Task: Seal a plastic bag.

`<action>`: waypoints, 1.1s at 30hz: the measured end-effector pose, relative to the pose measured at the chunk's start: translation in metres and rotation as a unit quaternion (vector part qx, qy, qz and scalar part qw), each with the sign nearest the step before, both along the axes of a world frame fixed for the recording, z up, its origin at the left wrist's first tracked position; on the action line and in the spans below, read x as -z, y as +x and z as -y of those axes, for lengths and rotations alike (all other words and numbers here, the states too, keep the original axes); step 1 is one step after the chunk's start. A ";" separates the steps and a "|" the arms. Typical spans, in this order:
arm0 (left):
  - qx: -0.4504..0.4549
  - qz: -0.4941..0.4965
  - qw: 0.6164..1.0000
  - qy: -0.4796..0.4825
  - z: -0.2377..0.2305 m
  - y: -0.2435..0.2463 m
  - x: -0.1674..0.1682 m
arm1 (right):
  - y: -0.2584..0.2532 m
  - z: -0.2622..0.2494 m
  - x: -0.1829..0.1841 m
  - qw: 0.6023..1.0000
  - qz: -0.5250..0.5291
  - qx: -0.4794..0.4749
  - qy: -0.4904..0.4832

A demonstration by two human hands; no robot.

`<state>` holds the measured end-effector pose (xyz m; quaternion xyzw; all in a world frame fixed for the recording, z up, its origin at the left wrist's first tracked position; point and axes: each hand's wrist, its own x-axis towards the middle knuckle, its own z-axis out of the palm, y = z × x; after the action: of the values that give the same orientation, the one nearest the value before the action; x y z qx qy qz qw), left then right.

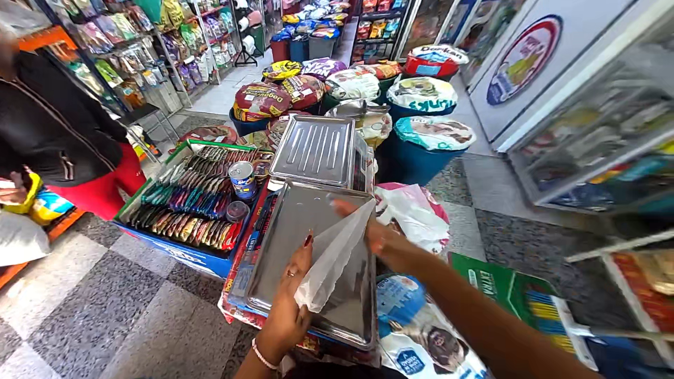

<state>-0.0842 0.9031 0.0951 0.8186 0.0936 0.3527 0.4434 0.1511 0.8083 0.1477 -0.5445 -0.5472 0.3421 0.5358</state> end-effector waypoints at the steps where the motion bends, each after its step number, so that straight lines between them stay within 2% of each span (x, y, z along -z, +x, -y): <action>1: -0.002 0.006 1.000 0.015 0.000 0.002 0.000 | -0.017 -0.006 0.010 0.995 -0.099 0.010 -0.014; 3: -0.013 0.031 0.998 0.060 0.001 0.009 -0.002 | -0.043 -0.021 0.010 0.962 -0.269 0.049 -0.017; 5: -0.010 0.045 0.992 0.115 0.002 0.015 -0.007 | -0.059 -0.033 0.000 0.937 -0.330 0.111 -0.014; 8: 0.014 0.075 0.985 0.153 0.002 0.028 -0.012 | -0.073 -0.044 -0.007 0.922 -0.330 0.199 -0.043; 13: 0.092 0.068 0.983 0.141 -0.005 0.038 -0.008 | -0.067 -0.054 -0.004 0.887 -0.401 0.225 -0.046; 15: 0.086 0.039 0.984 0.152 -0.005 0.037 -0.006 | -0.067 -0.050 0.004 0.894 -0.382 0.232 -0.034; 18: 0.062 0.012 0.973 0.221 -0.004 0.031 -0.002 | -0.068 -0.042 0.018 0.921 -0.327 0.209 -0.028; 21: 0.082 -0.002 0.965 0.248 -0.006 0.024 0.000 | -0.068 -0.045 0.010 0.912 -0.345 0.220 -0.027; 24: 0.083 -0.016 0.984 0.156 -0.003 0.019 0.000 | -0.069 -0.043 0.006 0.868 -0.432 0.240 -0.055; 26: 0.063 -0.019 0.996 0.059 0.004 0.019 -0.006 | -0.069 -0.040 0.011 0.858 -0.451 0.237 -0.060; 28: 0.026 -0.009 0.999 -0.023 0.012 0.021 -0.011 | -0.067 -0.035 0.018 0.856 -0.481 0.189 -0.020; 30: -0.012 -0.001 0.996 -0.090 0.015 0.024 -0.012 | -0.063 -0.031 0.020 0.876 -0.461 0.143 0.016; 33: -0.030 0.000 0.988 -0.155 0.013 0.028 -0.019 | -0.059 -0.020 0.024 0.949 -0.303 0.085 0.031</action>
<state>-0.0559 0.8906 0.1139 0.7371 0.1719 0.3471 0.5537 0.0918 0.8287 0.1236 -0.4426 -0.3213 0.4269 0.7202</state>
